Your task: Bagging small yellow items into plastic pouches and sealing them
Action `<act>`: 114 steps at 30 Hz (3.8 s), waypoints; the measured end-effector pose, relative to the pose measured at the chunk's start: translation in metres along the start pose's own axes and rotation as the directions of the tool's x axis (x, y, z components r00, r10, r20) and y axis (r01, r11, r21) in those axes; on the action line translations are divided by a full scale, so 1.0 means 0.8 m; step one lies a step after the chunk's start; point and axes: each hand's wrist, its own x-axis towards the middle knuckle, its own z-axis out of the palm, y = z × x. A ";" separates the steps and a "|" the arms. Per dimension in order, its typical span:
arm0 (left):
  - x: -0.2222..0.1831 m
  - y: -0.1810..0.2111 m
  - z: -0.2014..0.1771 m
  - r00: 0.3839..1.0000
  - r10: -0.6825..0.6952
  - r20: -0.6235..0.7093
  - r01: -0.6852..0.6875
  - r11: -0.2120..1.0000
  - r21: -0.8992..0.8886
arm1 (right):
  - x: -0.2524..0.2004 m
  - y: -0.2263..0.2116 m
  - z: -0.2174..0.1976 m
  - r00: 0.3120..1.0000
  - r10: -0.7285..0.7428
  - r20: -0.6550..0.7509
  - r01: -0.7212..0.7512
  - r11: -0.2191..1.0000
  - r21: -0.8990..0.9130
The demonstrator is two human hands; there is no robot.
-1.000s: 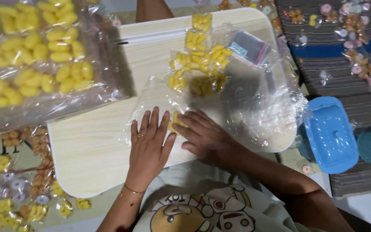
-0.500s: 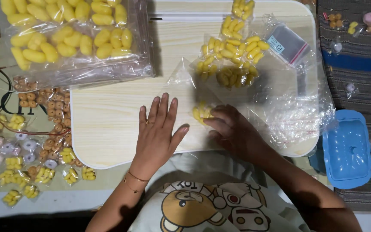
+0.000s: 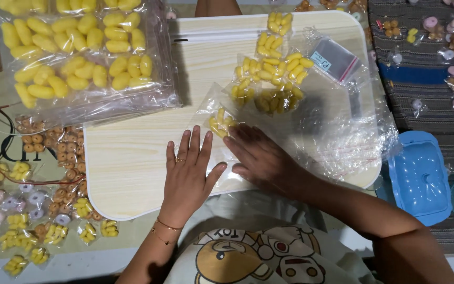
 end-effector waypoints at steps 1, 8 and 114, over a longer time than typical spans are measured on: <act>0.001 0.001 -0.001 1.000 -0.001 -0.003 0.001 1.000 0.002 | 0.000 0.001 0.001 1.000 -0.009 0.006 0.008 1.000 0.027; 0.002 -0.002 0.012 0.969 0.179 -0.168 -0.141 0.967 0.213 | 0.028 0.026 0.012 0.982 0.075 0.176 -0.090 0.993 0.076; 0.053 -0.028 0.000 0.996 0.082 -0.031 -0.079 0.994 0.075 | 0.026 0.044 0.046 0.993 0.057 0.108 -0.070 0.990 0.125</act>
